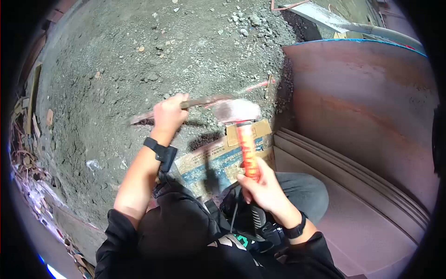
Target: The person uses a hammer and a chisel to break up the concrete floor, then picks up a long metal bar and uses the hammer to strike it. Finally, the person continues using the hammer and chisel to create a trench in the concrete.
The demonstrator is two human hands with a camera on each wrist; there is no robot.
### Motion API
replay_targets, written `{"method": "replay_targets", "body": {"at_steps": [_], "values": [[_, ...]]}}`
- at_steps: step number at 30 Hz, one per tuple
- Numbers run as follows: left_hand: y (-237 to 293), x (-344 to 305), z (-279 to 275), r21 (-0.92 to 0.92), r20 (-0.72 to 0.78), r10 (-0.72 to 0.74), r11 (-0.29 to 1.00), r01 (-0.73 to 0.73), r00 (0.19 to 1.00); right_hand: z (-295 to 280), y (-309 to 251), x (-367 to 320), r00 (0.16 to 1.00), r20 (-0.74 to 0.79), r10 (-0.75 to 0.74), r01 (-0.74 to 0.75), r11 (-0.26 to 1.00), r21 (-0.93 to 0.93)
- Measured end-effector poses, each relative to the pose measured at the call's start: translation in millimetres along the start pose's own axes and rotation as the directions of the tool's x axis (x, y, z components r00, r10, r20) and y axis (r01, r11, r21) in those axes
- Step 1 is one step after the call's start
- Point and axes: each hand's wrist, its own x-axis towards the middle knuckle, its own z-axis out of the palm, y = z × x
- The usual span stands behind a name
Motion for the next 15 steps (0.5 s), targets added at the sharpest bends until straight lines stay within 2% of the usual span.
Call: {"method": "replay_targets", "body": {"at_steps": [1, 2, 3, 5, 6, 7, 9, 11, 13, 15], "values": [[-6.0, -1.6, 0.2, -0.001, 0.001, -0.022, 1.000, 0.022, 1.000, 1.7, 6.6, 4.5, 1.000, -0.010, -0.009, 0.007, 0.988, -0.156], [-8.2, -6.0, 0.5, 0.043, 0.051, -0.025, 0.999, 0.023, 0.998, 0.5, 17.8, 4.6, 0.998, 0.010, -0.062, 0.063, 0.975, -0.213], [-9.4, -4.9, 2.0, 0.034, 0.037, -0.036, 0.999, 0.035, 0.999, 2.5, 9.8, -2.2, 1.000, -0.001, 0.007, -0.008, 0.996, -0.085], [-12.6, -13.2, -2.0, 0.009, 0.058, -0.007, 1.000, 0.006, 0.998, 3.8, -13.0, -11.4, 0.991, -0.125, -0.054, 0.046, 0.997, -0.064], [-12.2, -13.0, -5.9, -0.061, 0.025, 0.010, 0.998, -0.009, 1.000, -1.3, -18.2, -15.1, 0.967, -0.184, -0.175, 0.165, 0.984, -0.072], [-12.4, -12.3, -8.9, -0.061, 0.016, -0.010, 0.998, 0.011, 1.000, 3.7, -30.1, -19.1, 0.920, -0.309, -0.241, 0.246, 0.969, -0.024], [-10.8, -10.4, -14.7, -0.039, 0.037, -0.036, 0.999, 0.037, 0.999, -1.1, -32.1, -17.0, 0.852, -0.374, -0.366, 0.461, 0.863, 0.206], [-12.2, -7.0, -18.6, -0.058, 0.038, -0.025, 0.998, 0.027, 0.999, 9.2, -29.9, -7.3, 0.831, -0.407, -0.379, 0.491, 0.844, 0.216], [-12.2, -5.6, -21.6, -0.056, 0.001, -0.032, 0.998, 0.032, 0.999, 20.7, -13.2, 7.3, 0.905, -0.359, -0.227, 0.231, 0.972, -0.033], [-13.3, -10.2, -20.0, -0.024, 0.006, -0.032, 0.999, 0.033, 0.999, 27.4, -17.3, 23.6, 0.987, -0.149, -0.065, 0.045, 0.990, -0.133]]}}
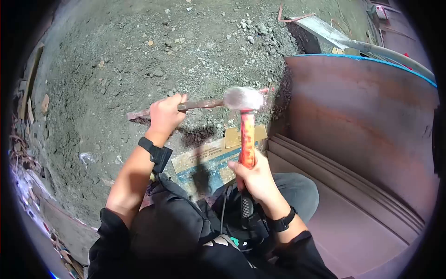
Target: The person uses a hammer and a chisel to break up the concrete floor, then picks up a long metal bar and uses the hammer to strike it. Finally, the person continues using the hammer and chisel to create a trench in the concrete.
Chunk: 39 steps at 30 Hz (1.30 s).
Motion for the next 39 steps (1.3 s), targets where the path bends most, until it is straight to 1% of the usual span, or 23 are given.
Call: {"method": "replay_targets", "body": {"at_steps": [1, 2, 4, 6, 7, 8, 10, 11, 12, 13, 14, 15, 17, 20, 22, 24, 26, 28, 29, 32, 35, 38, 39], "values": [[1.2, -4.3, -2.7, -0.036, 0.005, 0.021, 0.999, -0.021, 1.000, -5.3, 8.7, 6.6, 0.991, -0.074, -0.112, 0.103, 0.988, -0.113], [-0.1, -5.7, -4.8, -0.068, -0.002, 0.041, 0.997, -0.041, 0.999, -11.7, 0.6, 1.0, 1.000, -0.004, 0.022, -0.021, 0.989, 0.148], [-2.3, -10.3, -7.6, -0.098, -0.017, 0.071, 0.993, -0.072, 0.997, -14.4, -7.4, -16.1, 0.995, -0.094, 0.016, 0.013, 0.953, 0.302], [-5.9, -10.5, -8.1, -0.057, -0.055, 0.038, 0.998, -0.042, 0.998, -26.4, -5.5, -22.9, 0.949, -0.249, -0.193, 0.254, 0.936, 0.243], [-4.6, -10.5, -11.7, -0.045, -0.039, 0.022, 0.999, -0.024, 0.999, -26.7, -11.7, -25.8, 0.921, -0.319, -0.224, 0.303, 0.926, 0.225], [-3.9, -5.2, -16.4, -0.088, -0.066, 0.006, 0.996, -0.012, 0.998, -26.8, -6.7, -22.8, 0.896, -0.339, -0.287, 0.395, 0.865, 0.310], [-7.1, -1.1, -22.6, -0.129, -0.097, 0.008, 0.991, -0.021, 0.995, -12.8, 9.5, -17.1, 0.910, -0.259, -0.323, 0.385, 0.891, 0.242], [-7.6, -1.3, -23.1, -0.111, -0.098, 0.013, 0.994, -0.024, 0.995, -0.7, 10.7, -16.9, 0.950, -0.241, -0.201, 0.241, 0.959, 0.150], [-6.6, 0.5, -20.5, -0.104, -0.106, 0.022, 0.994, -0.033, 0.994, 1.0, 15.0, -10.5, 0.984, -0.095, -0.153, 0.142, 0.983, -0.112], [-11.7, -3.1, -18.3, -0.194, -0.133, 0.004, 0.980, -0.030, 0.991, 3.0, 18.8, 0.3, 0.978, -0.065, -0.197, 0.187, 0.972, -0.142], [-13.2, -5.4, -14.7, -0.072, -0.036, 0.006, 0.997, -0.009, 0.999, 1.4, 21.8, 2.8, 0.972, -0.033, -0.231, 0.222, 0.960, -0.169], [-9.8, -8.7, -19.0, -0.078, -0.040, 0.039, 0.996, -0.042, 0.998, -3.2, 16.3, -8.6, 0.971, -0.060, -0.232, 0.219, 0.961, -0.170], [-6.9, 0.6, -23.6, -0.070, -0.070, 0.065, 0.995, -0.070, 0.995, -11.3, -3.1, -22.9, 1.000, -0.003, -0.012, 0.013, 0.989, 0.148], [-10.7, -7.4, -28.9, -0.104, -0.109, 0.021, 0.994, -0.032, 0.994, -21.1, -6.7, -23.9, 0.970, -0.158, -0.183, 0.223, 0.932, 0.287], [-17.7, -5.2, -26.0, -0.031, -0.108, 0.046, 0.998, -0.050, 0.993, -10.8, -3.1, -21.4, 0.969, -0.127, -0.212, 0.246, 0.879, 0.410], [-14.3, -3.4, -26.6, -0.046, -0.118, 0.058, 0.997, -0.064, 0.991, 7.1, 11.6, -15.1, 0.992, 0.005, -0.125, 0.124, 0.991, 0.039], [-14.4, -4.8, -26.2, -0.036, -0.117, 0.033, 0.999, -0.037, 0.993, 9.7, 23.3, -3.3, 0.959, 0.009, -0.284, 0.277, 0.926, -0.257], [-12.8, -4.4, -29.0, -0.026, -0.097, 0.004, 1.000, -0.006, 0.995, 0.4, -9.5, -19.7, 0.986, 0.160, 0.053, -0.074, 0.988, 0.133], [-13.2, -3.4, -31.3, -0.034, -0.103, 0.018, 0.999, -0.022, 0.995, 0.6, -10.2, -21.6, 0.994, 0.103, 0.035, -0.053, 0.981, 0.184], [-17.2, -6.8, -35.8, -0.036, -0.089, 0.019, 0.999, -0.023, 0.996, -11.4, -19.0, -27.5, 0.984, -0.160, -0.078, 0.093, 0.992, 0.091], [-13.9, -7.5, -37.9, -0.089, -0.106, 0.055, 0.994, -0.065, 0.993, -16.9, -29.9, -34.3, 0.961, -0.229, -0.155, 0.220, 0.931, 0.293], [-14.2, -6.8, -33.4, -0.085, -0.072, 0.032, 0.996, -0.038, 0.997, -3.2, -16.3, -32.8, 0.980, -0.182, -0.083, 0.137, 0.941, 0.308], [-14.5, -7.2, -33.7, -0.044, -0.046, 0.024, 0.999, -0.026, 0.999, 5.9, -0.6, -27.3, 0.988, -0.133, -0.084, 0.101, 0.987, 0.127]]}}
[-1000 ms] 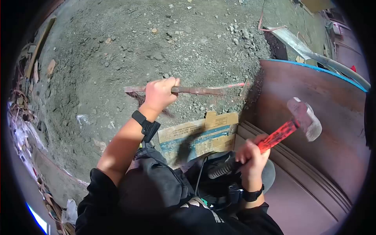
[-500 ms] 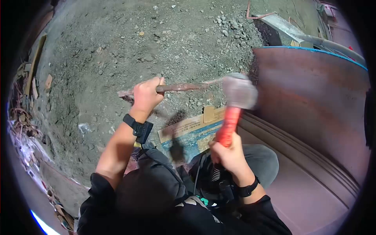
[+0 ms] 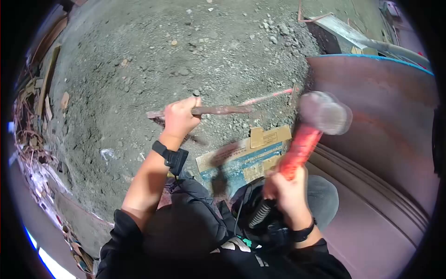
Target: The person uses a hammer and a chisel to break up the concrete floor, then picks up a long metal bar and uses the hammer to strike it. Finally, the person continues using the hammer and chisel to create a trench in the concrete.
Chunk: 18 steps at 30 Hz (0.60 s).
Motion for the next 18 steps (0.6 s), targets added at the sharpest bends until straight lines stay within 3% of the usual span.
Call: {"method": "replay_targets", "body": {"at_steps": [1, 2, 5, 7, 9, 11, 12, 13, 14, 15, 16, 17, 18], "values": [[-3.3, -2.3, 0.2, -0.012, 0.008, 0.012, 1.000, -0.012, 1.000, 7.6, 18.2, 2.6, 0.999, 0.047, 0.020, -0.011, 0.982, -0.186], [-6.6, -4.2, 3.3, 0.021, 0.016, 0.020, 1.000, -0.021, 1.000, 12.0, 25.0, 4.8, 0.994, 0.093, -0.052, 0.070, 0.977, -0.201], [-4.9, -2.9, 8.0, 0.001, -0.017, 0.033, 0.999, -0.033, 0.999, -4.9, -13.4, 0.6, 0.982, 0.190, -0.002, 0.041, 0.979, -0.201], [-3.5, -1.4, 6.3, 0.016, 0.022, 0.025, 1.000, -0.025, 0.999, -13.7, -25.9, -7.6, 0.994, 0.085, 0.075, -0.068, 0.994, -0.082], [-7.9, -1.9, 9.7, 0.032, 0.006, 0.014, 0.999, -0.014, 1.000, -25.8, -33.2, -8.6, 0.992, -0.082, -0.093, 0.091, 0.996, -0.026], [-11.1, -8.1, 10.6, 0.038, 0.032, 0.008, 0.999, -0.009, 0.999, -28.3, -33.8, -6.2, 0.979, -0.110, -0.170, 0.195, 0.938, 0.286], [-13.2, -6.3, 9.6, 0.041, 0.020, 0.006, 0.999, -0.007, 1.000, -18.5, -29.3, -4.8, 0.975, -0.165, -0.150, 0.193, 0.941, 0.280], [-12.9, -3.1, 10.4, 0.037, -0.004, 0.007, 0.999, -0.007, 1.000, -3.1, -16.1, -3.1, 0.971, -0.209, -0.112, 0.144, 0.979, 0.142], [-13.4, -2.2, 10.9, 0.032, 0.006, -0.010, 0.999, 0.009, 1.000, 5.8, 1.3, 2.5, 0.967, -0.182, -0.180, 0.115, 0.941, -0.318], [-14.9, -2.9, 11.3, 0.011, -0.011, -0.016, 1.000, 0.016, 1.000, 10.9, 21.6, 10.5, 0.985, 0.067, -0.157, 0.171, 0.896, -0.411], [-17.9, -3.5, 11.9, 0.020, -0.028, -0.025, 0.999, 0.025, 0.999, 26.8, 22.4, 10.8, 0.985, 0.164, -0.062, 0.085, 0.987, -0.140], [-17.3, -2.0, 13.1, 0.031, -0.040, -0.028, 0.999, 0.029, 0.999, 13.5, 34.6, 16.6, 0.969, 0.247, -0.029, 0.078, 0.978, -0.191], [-15.0, -1.8, 10.9, 0.051, -0.020, -0.044, 0.998, 0.045, 0.999, 10.0, 17.7, 4.2, 0.964, 0.251, 0.089, -0.060, 0.991, -0.122]]}}
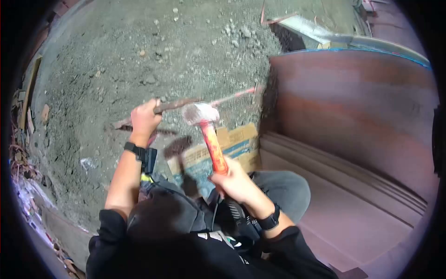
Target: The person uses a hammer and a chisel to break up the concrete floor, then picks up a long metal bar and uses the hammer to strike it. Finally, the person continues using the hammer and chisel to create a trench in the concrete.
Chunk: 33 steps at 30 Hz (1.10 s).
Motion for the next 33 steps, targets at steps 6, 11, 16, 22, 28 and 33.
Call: {"method": "replay_targets", "body": {"at_steps": [6, 11, 16, 22, 28, 33], "values": [[-6.3, 7.5, -15.2, 0.010, -0.065, -0.032, 0.999, 0.033, 0.997, -25.4, -51.2, -8.6, 0.967, -0.248, -0.064, 0.135, 0.950, 0.280], [-12.5, -11.5, -2.4, 0.036, 0.072, -0.027, 0.999, 0.024, 0.997, 22.1, -19.3, 31.7, 0.965, -0.250, -0.082, 0.115, 0.986, 0.120], [-3.2, -23.6, -12.9, -0.183, 0.241, 0.193, 0.972, -0.150, 0.951, 55.8, 13.8, 23.9, 0.935, 0.331, 0.128, -0.051, 0.972, -0.230], [-12.3, -13.9, -10.5, -0.091, 0.064, 0.063, 0.994, -0.057, 0.996, 24.6, -52.2, 6.7, 0.993, 0.016, -0.119, 0.119, 0.960, -0.255], [-11.4, 0.3, -20.1, -0.062, -0.036, -0.030, 0.998, 0.027, 0.999, 0.1, -64.7, -9.0, 0.907, -0.350, -0.233, 0.333, 0.906, 0.261], [-15.3, 3.9, -31.2, -0.065, -0.068, -0.020, 0.998, 0.016, 0.997, 45.1, -12.3, 6.5, 0.943, -0.277, -0.183, 0.159, 0.981, -0.107]]}}
